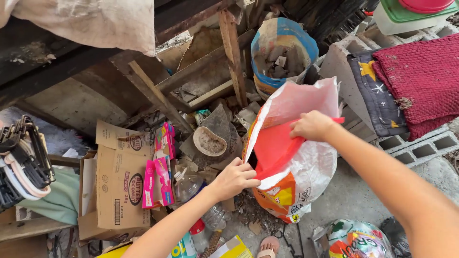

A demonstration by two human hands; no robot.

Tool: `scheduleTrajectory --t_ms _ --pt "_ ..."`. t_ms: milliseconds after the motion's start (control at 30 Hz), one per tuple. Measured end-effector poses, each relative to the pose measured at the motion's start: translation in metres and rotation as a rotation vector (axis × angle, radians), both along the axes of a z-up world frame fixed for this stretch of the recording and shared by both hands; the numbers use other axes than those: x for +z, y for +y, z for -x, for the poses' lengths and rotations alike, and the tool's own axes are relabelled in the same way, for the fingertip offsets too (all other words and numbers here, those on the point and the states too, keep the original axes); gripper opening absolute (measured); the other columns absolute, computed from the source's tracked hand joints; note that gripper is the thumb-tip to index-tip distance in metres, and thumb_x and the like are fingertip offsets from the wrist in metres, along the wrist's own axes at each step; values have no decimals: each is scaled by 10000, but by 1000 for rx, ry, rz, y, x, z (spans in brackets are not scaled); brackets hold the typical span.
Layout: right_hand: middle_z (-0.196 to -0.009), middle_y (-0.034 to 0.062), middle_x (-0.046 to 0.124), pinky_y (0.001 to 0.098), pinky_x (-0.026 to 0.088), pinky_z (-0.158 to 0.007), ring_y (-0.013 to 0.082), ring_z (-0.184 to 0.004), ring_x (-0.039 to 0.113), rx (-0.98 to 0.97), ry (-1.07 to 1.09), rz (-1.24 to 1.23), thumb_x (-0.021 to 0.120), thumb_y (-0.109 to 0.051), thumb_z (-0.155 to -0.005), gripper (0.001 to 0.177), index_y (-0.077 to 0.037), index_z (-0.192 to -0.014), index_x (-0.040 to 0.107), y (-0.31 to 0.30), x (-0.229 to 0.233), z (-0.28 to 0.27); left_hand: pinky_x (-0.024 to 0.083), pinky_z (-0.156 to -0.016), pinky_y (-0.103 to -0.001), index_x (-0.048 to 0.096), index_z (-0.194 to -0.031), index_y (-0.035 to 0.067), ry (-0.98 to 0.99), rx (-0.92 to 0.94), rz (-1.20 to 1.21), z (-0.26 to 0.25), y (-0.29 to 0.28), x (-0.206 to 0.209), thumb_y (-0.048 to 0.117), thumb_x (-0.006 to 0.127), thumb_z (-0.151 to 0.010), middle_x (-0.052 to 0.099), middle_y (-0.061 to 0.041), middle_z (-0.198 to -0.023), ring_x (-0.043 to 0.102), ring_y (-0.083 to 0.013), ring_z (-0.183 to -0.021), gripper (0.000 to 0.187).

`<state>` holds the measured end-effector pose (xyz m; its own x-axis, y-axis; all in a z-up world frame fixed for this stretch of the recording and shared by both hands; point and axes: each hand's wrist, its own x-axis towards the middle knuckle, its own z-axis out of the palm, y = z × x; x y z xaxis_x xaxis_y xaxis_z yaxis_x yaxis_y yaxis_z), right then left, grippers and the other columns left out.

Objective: Sorting through various trash items, cardboard boxes, and plastic bottles.

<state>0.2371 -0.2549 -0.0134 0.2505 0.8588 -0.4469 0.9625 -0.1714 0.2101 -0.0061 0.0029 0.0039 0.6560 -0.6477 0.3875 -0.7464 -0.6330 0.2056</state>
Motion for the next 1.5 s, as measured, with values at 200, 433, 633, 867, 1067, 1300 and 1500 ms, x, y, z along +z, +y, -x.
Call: scheduleTrajectory --t_ms 200,433,633,867,1067,1300,1500 --pt "-1193 -44 718 419 577 -851 221 -1067 711 -169 168 230 497 -294 -1037 303 -445 -1213 694 -19 -125 70 435 -912 -342 690 -966 202 133 -56 -65 -8 -10 -13 115 682 -823 601 41 -899 600 -157 -961 167" --pt "-1565 49 436 483 417 -1127 319 -1352 504 -558 827 123 763 -217 -877 678 -312 -1479 465 -74 -223 39 437 -900 -439 703 -1140 218 619 82 -488 -81 -66 -24 415 583 -1029 734 -34 -987 697 -228 -907 256" --pt "-1277 182 647 524 479 -843 386 -1098 606 -1011 -147 -665 780 -319 -664 506 -188 -1144 689 -63 19 85 348 -1026 -718 260 -1469 503 1027 283 -560 -154 -128 -70 216 604 -922 124 -45 -1593 190 -428 -1433 707" --pt "-919 236 734 527 534 -769 437 -858 695 -1512 30 -1046 695 -138 -831 522 -72 -1345 628 -137 -82 76 23 -1024 -936 30 -1591 573 1137 302 -579 -159 -172 -202 682 454 -968 -170 25 -1708 -140 -425 -1570 762" --pt "-784 126 739 345 501 -506 168 -532 629 -1751 763 -1391 595 -34 -817 388 14 -1185 707 -148 -59 122 49 -919 -985 130 -1588 510 1140 178 -714 -102 -197 -256 621 482 -933 -228 69 -1739 -224 -506 -1541 752" --pt "-680 57 646 310 429 -395 103 -436 536 -1739 1056 -1460 592 4 -817 363 35 -1156 718 -145 -79 162 53 -907 -997 163 -1542 647 920 267 -778 -75 -227 -277 521 382 -1016 -189 -16 -1722 -179 -531 -1530 584" --pt "-722 125 689 369 528 -542 193 -571 673 -1630 704 -1305 643 -82 -829 394 -25 -1216 685 -117 -24 153 117 -839 -1006 204 -1578 522 751 302 -766 -87 -203 -304 495 434 -1021 -145 -4 -1720 -90 -538 -1535 604"
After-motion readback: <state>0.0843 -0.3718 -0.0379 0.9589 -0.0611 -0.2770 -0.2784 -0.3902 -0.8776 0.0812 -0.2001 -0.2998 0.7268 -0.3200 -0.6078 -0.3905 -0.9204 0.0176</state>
